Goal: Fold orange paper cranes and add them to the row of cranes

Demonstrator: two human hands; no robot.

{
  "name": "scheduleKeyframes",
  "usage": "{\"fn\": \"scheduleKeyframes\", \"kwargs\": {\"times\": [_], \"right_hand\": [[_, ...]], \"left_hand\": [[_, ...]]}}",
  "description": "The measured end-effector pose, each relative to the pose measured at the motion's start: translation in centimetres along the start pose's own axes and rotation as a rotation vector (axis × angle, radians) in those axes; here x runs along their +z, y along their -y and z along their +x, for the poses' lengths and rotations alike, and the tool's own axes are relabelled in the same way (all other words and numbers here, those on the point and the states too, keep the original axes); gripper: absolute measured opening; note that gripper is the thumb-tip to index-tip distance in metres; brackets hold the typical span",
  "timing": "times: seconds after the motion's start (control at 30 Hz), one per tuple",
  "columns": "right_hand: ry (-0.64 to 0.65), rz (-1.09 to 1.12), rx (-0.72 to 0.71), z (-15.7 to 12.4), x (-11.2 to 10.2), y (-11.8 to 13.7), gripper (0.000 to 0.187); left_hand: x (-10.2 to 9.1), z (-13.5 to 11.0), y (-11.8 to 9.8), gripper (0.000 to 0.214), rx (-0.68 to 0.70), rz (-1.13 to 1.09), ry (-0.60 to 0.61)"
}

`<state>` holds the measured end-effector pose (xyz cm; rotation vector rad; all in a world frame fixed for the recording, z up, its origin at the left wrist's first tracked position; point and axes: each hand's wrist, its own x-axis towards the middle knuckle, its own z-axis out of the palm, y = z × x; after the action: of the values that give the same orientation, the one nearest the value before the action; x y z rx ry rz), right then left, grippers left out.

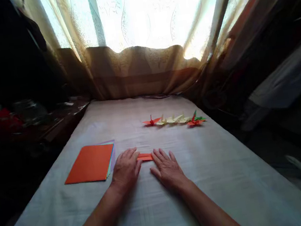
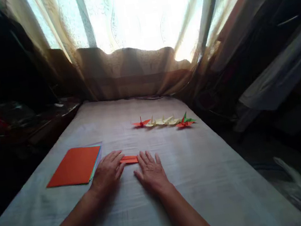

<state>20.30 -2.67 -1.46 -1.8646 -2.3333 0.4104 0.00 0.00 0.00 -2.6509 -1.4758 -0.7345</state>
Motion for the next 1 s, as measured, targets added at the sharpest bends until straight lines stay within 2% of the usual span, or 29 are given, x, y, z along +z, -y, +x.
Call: {"fn": "scheduleKeyframes", "kwargs": {"times": [0.17,0.37,0.53,0.6,0.67,0.8,0.87,1.0], "right_hand": [[-0.005,0.017,-0.008,-0.3,-0.2,0.2,0.060],[-0.050,0.027,-0.017,-0.4,0.0,0.1,0.059],[-0.105,0.018,-0.023,-0.5,0.4,0.2,0.055],[-0.145,0.002,-0.035,-0.1,-0.1,0.2,0.048],[-0.177,-0.016,-0.049,0.6,-1.1,0.3,0.033],[-0.181,0.009,-0.033,2.9,-2.8,0.3,0.015],[-0.198,0.083,-0.035,3.8,-2.8,0.1,0.008],[-0.264,0.235,-0.054,4.3,-1.1,-1.0,0.008]], "left_hand": [[2.1,1.3,0.1,0.019,-0.026,-0.086,0.023],[3.4,0.6,0.8,0.022,-0.052,-0.085,-0.013],[3.9,0.5,0.9,0.025,-0.078,-0.077,-0.023],[3.9,0.5,0.8,0.024,-0.066,-0.078,-0.026],[3.8,0.4,0.8,0.023,-0.044,-0.075,-0.036],[3.9,0.2,0.7,0.022,-0.022,-0.076,-0.063],[3.9,0.2,0.6,0.021,-0.028,-0.074,-0.073],[3.8,0.1,0.5,0.019,-0.027,-0.071,-0.065]]}}
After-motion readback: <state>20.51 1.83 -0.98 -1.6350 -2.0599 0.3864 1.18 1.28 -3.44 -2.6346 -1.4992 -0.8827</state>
